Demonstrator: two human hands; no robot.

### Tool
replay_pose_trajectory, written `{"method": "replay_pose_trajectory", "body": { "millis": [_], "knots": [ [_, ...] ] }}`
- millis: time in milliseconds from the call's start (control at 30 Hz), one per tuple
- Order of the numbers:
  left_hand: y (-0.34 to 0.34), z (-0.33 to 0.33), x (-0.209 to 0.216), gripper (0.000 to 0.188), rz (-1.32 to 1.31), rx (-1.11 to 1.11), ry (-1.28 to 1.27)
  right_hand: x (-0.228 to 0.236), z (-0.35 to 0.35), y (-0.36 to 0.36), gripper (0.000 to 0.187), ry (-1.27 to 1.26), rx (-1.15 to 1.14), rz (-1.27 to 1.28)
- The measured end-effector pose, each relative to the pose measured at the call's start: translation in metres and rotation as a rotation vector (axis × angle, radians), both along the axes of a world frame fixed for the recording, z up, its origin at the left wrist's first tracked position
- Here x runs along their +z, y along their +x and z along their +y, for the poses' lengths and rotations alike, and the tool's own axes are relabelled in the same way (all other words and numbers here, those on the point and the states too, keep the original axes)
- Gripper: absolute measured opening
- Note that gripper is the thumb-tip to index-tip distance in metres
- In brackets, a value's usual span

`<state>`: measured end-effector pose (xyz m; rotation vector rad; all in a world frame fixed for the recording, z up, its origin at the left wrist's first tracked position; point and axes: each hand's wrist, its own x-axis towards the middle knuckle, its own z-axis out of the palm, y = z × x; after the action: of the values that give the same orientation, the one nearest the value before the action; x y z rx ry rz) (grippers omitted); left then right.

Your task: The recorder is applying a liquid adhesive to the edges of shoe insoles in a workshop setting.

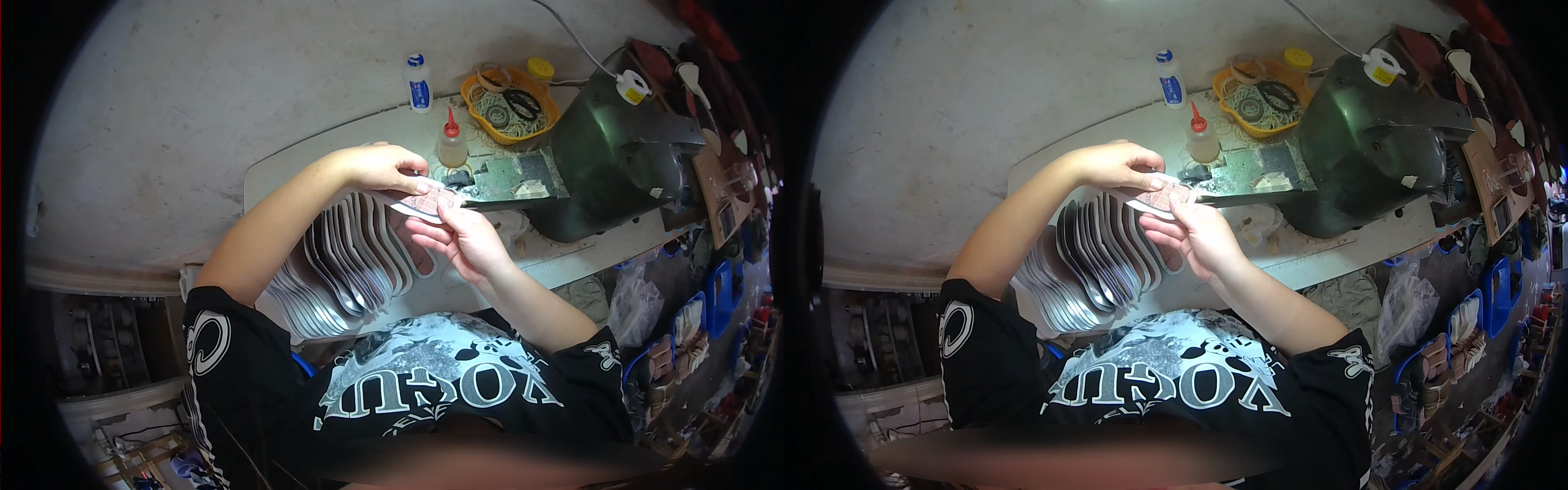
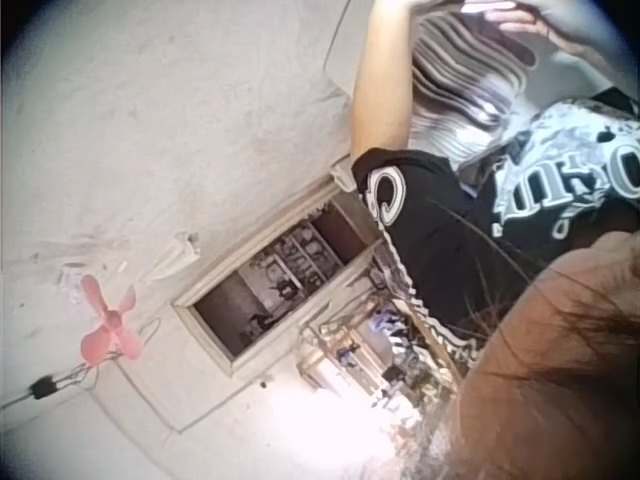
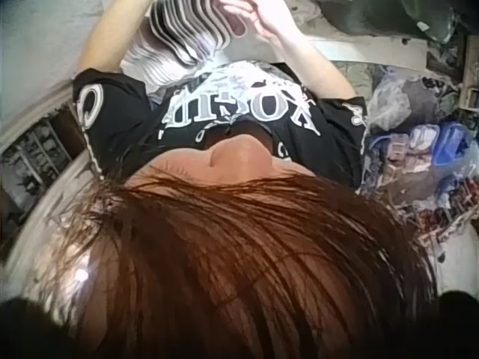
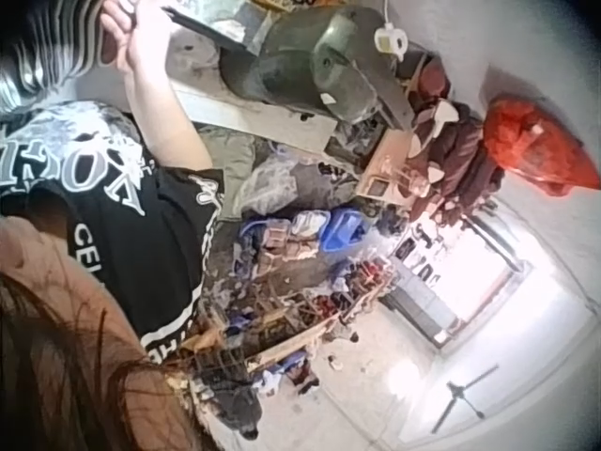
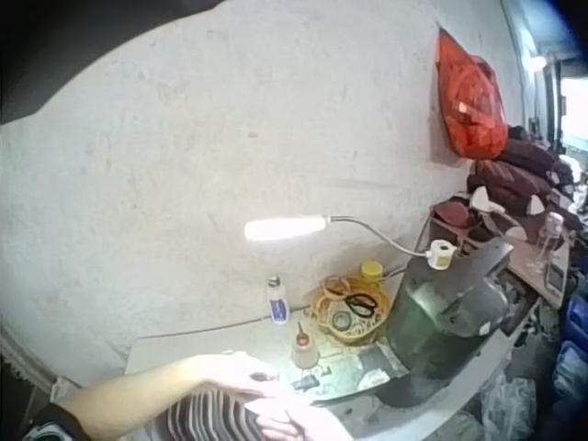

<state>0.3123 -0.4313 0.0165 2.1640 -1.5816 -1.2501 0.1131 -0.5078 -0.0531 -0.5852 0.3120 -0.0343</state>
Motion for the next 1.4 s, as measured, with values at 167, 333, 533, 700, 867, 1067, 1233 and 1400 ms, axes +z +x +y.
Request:
{"method": "replay_pose_trajectory", "body": {
  "millis": [167, 333, 533, 700, 867, 1067, 1233, 1400],
  "knots": [
    [0.000, 0.010, -0.009, 0.029, 0.239, 0.162, 0.031, 0.002, -0.005, 0.006, 0.039, 0.028, 0.022, 0.084],
    [-0.012, 0.016, -0.003, 0.025, 0.315, 0.282, 0.108, 0.008, -0.011, 0.006, 0.038, 0.027, 0.055, 0.115],
    [-0.017, 0.017, -0.009, 0.029, 0.126, 0.230, 0.034, 0.012, -0.017, 0.008, 0.039, -0.031, 0.113, 0.126],
    [-0.023, 0.026, -0.025, 0.033, 0.216, 0.422, 0.035, 0.004, -0.018, 0.009, 0.035, -0.117, 0.119, 0.119],
    [-0.032, 0.021, -0.022, 0.034, 0.395, 0.499, 0.120, 0.006, -0.022, 0.007, 0.027, -0.177, 0.138, 0.126],
    [-0.035, 0.019, -0.021, 0.041, 0.478, 0.573, 0.217, 0.007, -0.033, -0.001, 0.025, -0.246, 0.265, 0.116],
    [-0.034, 0.020, -0.026, 0.050, 0.553, 0.589, 0.170, 0.008, -0.024, -0.051, 0.031, -0.389, 0.380, 0.126],
    [-0.021, 0.018, -0.033, 0.047, 0.535, 0.656, 0.113, 0.002, -0.014, -0.065, 0.029, -0.413, 0.276, 0.150]
  ]
}}
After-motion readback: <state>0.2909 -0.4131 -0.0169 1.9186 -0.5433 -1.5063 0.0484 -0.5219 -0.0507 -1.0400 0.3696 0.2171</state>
